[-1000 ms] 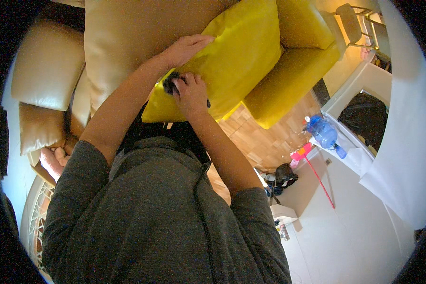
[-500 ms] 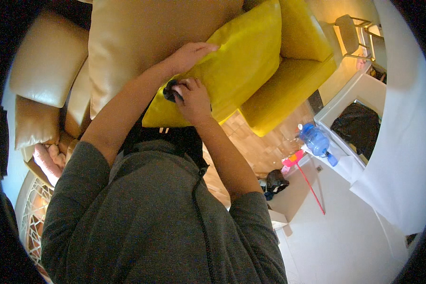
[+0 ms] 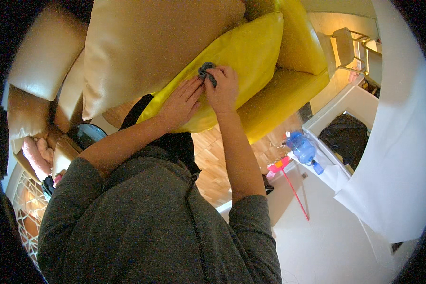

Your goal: The person wipes the surface of a yellow sofa and its cushions with a dark cloth. They then move to a beige sofa and continue wiping the armrest and seat cushions. The person handles the cushions by lifting and repositioning them while cleaning.

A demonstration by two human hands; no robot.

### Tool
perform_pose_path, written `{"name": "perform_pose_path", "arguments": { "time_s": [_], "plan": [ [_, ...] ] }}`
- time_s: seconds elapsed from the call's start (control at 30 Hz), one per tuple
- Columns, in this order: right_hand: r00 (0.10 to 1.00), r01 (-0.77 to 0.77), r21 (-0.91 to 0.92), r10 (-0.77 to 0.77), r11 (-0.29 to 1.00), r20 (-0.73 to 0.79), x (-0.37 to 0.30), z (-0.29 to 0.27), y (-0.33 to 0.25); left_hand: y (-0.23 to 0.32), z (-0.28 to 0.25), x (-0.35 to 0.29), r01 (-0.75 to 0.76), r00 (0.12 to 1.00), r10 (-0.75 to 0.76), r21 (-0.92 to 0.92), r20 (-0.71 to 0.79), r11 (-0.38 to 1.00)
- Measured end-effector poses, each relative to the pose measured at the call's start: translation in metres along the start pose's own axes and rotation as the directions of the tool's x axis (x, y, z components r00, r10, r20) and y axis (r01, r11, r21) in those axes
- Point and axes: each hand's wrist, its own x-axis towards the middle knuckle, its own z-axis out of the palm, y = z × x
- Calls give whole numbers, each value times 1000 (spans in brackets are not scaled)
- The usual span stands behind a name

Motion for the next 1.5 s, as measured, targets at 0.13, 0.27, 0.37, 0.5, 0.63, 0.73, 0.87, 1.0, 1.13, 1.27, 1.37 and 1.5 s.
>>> {"name": "perform_pose_path", "arguments": {
  "time_s": [0.13, 0.27, 0.37, 0.5, 0.63, 0.73, 0.87, 1.0, 1.13, 1.27, 1.37, 1.5],
  "plan": [
    [991, 43, -59, -51, 997, -127, 44, -12, 20, 2, -1, 0, -46, 999, 45, 45, 14, 998],
    [987, 126, -229, -145, 965, -67, 54, -2, 25, 2, 3, 1, -62, 998, 60, 85, 23, 994],
    [989, 123, -139, -110, 983, 101, 24, 6, 6, 0, 10, -2, -45, 999, 42, 90, 34, 995],
    [973, 162, -8, -158, 987, 167, 22, -4, 0, 4, 9, -3, -30, 999, 29, 46, 19, 999],
    [977, 204, -181, -211, 962, -17, 77, -19, 37, 4, 12, -3, -49, 999, 49, 36, 0, 998],
    [985, 155, -342, -170, 927, -13, 98, -28, 45, 9, 5, -5, -45, 999, 44, 57, 18, 997],
    [975, 201, -306, -160, 931, 154, 65, -16, 45, 11, 5, -3, -35, 999, 34, 82, 15, 996],
    [950, 231, -189, -180, 954, 253, 59, -21, 32, 12, 14, -5, 6, 999, -10, 84, 48, 996],
    [947, 309, -193, -283, 931, 150, 109, -18, 37, 26, 1, -9, 171, 981, -156, 137, -113, 976],
    [942, 296, -321, -218, 900, 256, 123, -7, 47, 30, 0, -28, 343, 922, -320, 72, -218, 937],
    [885, 249, -511, 21, 823, 465, 101, -21, 63, 36, -6, -45, 433, 881, -430, -27, -197, 901],
    [855, 95, -682, 292, 725, 429, 65, -79, 99, 42, -12, -53, 429, 903, -429, 0, 12, 903]
  ]
}}
